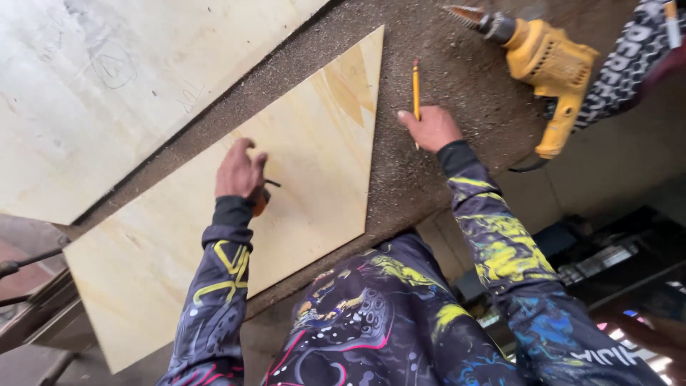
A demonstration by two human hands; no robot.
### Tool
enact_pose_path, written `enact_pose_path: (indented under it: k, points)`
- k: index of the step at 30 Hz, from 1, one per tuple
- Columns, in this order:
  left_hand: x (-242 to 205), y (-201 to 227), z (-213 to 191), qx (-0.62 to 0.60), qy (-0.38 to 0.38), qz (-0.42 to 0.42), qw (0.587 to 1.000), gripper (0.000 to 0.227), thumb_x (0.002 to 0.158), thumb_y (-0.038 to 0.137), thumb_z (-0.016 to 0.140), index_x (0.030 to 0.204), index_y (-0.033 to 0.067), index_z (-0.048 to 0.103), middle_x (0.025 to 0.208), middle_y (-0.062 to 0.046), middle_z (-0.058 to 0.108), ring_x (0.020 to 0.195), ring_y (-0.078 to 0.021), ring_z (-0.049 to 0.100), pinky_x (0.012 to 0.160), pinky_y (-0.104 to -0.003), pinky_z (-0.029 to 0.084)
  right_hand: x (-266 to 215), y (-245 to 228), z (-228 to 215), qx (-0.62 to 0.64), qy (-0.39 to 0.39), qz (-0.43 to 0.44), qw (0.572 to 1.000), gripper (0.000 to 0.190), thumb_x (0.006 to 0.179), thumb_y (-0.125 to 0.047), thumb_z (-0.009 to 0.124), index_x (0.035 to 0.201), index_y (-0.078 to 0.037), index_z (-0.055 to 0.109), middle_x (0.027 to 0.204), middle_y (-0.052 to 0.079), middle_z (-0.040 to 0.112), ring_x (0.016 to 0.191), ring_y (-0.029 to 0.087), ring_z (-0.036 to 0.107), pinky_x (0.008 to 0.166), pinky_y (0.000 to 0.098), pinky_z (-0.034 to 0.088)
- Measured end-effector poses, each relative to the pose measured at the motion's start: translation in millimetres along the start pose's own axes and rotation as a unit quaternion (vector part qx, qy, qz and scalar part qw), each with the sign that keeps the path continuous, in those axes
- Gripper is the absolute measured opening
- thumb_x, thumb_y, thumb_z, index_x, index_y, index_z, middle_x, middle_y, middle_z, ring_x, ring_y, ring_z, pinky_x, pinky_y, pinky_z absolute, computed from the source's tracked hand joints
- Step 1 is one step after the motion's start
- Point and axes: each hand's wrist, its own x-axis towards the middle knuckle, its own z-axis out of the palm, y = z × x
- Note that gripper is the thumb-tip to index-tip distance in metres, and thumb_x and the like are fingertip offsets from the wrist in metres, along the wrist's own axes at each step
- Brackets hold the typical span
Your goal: Measuring wood panels with a tape measure and pencil, then drilling holes using a power drill.
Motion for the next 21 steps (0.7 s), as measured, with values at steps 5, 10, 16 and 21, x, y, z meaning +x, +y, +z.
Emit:
enact_pose_path:
  k: [5, 10, 16, 21]
  points:
    - [-52.5, -34.8, 10.5, 0.005, 0.172, -0.100, 0.980, 0.063, 0.106, 0.070, 0.037, 0.144, 0.0198, 0.044, 0.121, -0.021, 0.058, 0.114, -0.0448, 0.062, 0.095, -0.059, 0.053, -32.7, -4.0, -35.1, -0.001, 0.092, -0.015, 0.996, 0.046, 0.093, -0.057, 0.071, 0.117, -0.019, 0.064, 0.102, 0.010, 0.074, 0.105, 0.038, 0.071, 0.089, 0.0519, 0.053]
    - [-77.9, -37.8, 16.6, 0.113, 0.345, -0.073, 0.929, 0.061, 0.105, 0.057, 0.051, 0.151, 0.0165, 0.047, 0.134, -0.018, 0.050, 0.127, -0.0409, 0.049, 0.102, -0.055, 0.040, 13.5, 153.4, -82.4, 0.129, 0.451, -0.186, 0.863, 0.049, 0.089, -0.015, 0.091, 0.128, -0.008, 0.063, 0.112, 0.019, 0.062, 0.105, 0.039, 0.068, 0.088, 0.0460, 0.059]
    - [-38.8, 28.4, 41.2, 0.092, 0.362, -0.030, 0.927, 0.061, 0.090, 0.043, 0.075, 0.142, 0.0155, 0.057, 0.136, -0.013, 0.049, 0.130, -0.0371, 0.046, 0.103, -0.048, 0.039, 18.7, 217.7, -141.6, 0.201, 0.293, 0.043, 0.934, 0.081, 0.098, -0.067, 0.080, 0.147, -0.011, 0.048, 0.141, 0.026, 0.049, 0.137, 0.043, 0.046, 0.117, 0.0543, 0.038]
    - [61.9, 101.4, 81.6, 0.035, 0.387, -0.018, 0.921, 0.072, 0.090, 0.051, 0.077, 0.146, 0.0149, 0.051, 0.136, -0.014, 0.050, 0.132, -0.0366, 0.046, 0.109, -0.050, 0.035, 8.5, 198.6, -168.0, 0.359, 0.074, 0.066, 0.928, 0.081, 0.084, -0.009, 0.080, 0.152, -0.011, 0.036, 0.151, 0.020, 0.043, 0.135, 0.041, 0.049, 0.107, 0.0537, 0.046]
